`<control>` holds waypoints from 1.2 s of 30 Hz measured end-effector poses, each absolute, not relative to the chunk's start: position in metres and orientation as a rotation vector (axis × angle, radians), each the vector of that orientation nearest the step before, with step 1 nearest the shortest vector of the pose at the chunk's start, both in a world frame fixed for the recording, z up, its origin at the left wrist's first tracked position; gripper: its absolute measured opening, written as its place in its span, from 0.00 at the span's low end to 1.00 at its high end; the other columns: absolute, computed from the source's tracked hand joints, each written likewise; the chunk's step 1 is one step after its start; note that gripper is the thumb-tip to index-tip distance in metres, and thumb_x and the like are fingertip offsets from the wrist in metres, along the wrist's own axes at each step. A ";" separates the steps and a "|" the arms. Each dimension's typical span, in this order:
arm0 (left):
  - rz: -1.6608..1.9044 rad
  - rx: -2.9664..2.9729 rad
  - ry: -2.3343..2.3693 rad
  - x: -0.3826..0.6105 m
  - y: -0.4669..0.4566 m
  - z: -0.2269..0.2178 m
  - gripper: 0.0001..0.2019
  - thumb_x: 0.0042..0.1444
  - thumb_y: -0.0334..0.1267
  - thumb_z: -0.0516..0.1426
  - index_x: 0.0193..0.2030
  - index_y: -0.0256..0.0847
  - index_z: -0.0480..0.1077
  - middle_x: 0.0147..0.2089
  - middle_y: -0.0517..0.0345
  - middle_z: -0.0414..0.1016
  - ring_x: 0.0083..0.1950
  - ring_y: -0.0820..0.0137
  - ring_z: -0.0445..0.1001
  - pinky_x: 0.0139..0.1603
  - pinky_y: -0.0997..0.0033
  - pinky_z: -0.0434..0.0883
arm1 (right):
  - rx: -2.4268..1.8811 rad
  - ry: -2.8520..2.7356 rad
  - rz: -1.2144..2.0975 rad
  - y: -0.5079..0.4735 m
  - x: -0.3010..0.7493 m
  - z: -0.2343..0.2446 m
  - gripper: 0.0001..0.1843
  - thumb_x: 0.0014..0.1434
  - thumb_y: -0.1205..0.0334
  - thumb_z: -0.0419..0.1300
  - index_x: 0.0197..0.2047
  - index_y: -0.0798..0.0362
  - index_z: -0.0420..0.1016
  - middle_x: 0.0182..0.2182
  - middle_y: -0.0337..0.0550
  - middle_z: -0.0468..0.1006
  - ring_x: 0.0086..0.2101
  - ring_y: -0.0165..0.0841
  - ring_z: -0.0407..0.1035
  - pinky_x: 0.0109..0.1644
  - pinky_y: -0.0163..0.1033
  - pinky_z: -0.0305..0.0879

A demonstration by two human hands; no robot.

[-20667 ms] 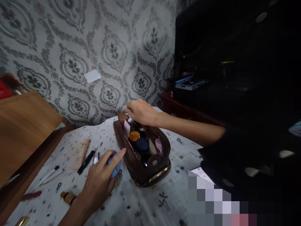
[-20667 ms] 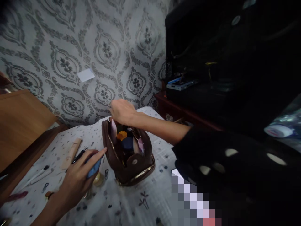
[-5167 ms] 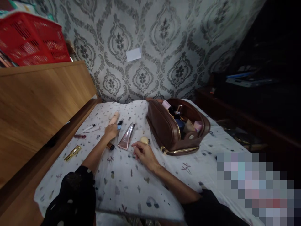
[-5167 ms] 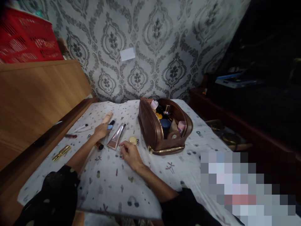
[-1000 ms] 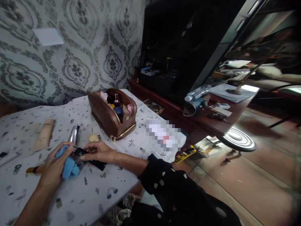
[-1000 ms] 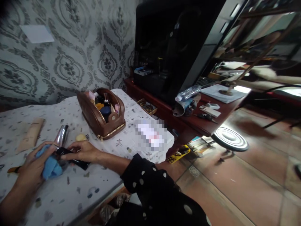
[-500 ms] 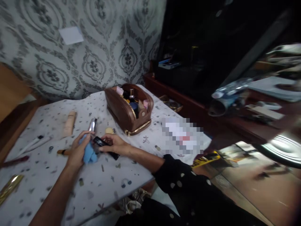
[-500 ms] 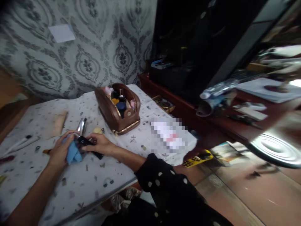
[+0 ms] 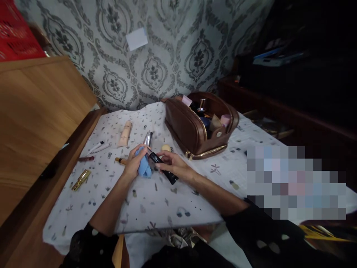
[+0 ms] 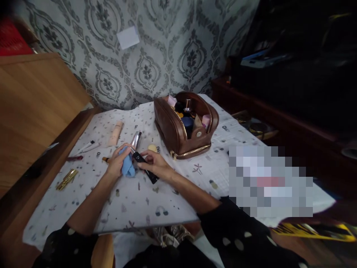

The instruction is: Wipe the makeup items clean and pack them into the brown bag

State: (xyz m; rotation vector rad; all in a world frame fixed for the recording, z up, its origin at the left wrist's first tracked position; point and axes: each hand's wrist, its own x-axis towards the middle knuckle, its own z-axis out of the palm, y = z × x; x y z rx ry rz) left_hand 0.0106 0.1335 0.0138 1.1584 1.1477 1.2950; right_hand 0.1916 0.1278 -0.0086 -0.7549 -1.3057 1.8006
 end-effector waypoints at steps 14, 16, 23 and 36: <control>1.267 1.222 1.157 0.004 0.136 0.009 0.16 0.49 0.49 0.67 0.38 0.39 0.75 0.27 0.63 0.70 0.22 0.78 0.65 0.22 0.80 0.61 | -0.783 -1.292 1.760 0.127 0.191 -0.009 0.27 0.42 0.51 0.74 0.42 0.52 0.70 0.30 0.36 0.74 0.28 0.28 0.67 0.23 0.30 0.60; 1.256 1.220 1.135 0.003 0.135 0.009 0.17 0.49 0.48 0.67 0.39 0.39 0.76 0.28 0.62 0.70 0.22 0.78 0.65 0.21 0.79 0.62 | -0.788 -1.256 1.768 0.127 0.191 -0.009 0.27 0.43 0.49 0.74 0.41 0.52 0.70 0.26 0.34 0.72 0.26 0.28 0.67 0.25 0.32 0.63; 1.253 1.240 1.124 0.004 0.132 0.015 0.16 0.48 0.48 0.67 0.36 0.37 0.76 0.25 0.62 0.69 0.23 0.77 0.65 0.23 0.79 0.63 | -0.731 -1.179 1.966 0.123 0.195 -0.002 0.25 0.47 0.44 0.72 0.38 0.56 0.73 0.29 0.39 0.78 0.26 0.26 0.70 0.30 0.32 0.65; 1.520 1.073 1.127 0.009 0.134 0.024 0.18 0.46 0.51 0.68 0.34 0.39 0.72 0.23 0.67 0.66 0.21 0.78 0.64 0.22 0.79 0.64 | -0.757 -1.289 1.928 0.123 0.194 -0.003 0.28 0.48 0.42 0.70 0.39 0.54 0.67 0.27 0.36 0.77 0.23 0.25 0.70 0.24 0.29 0.59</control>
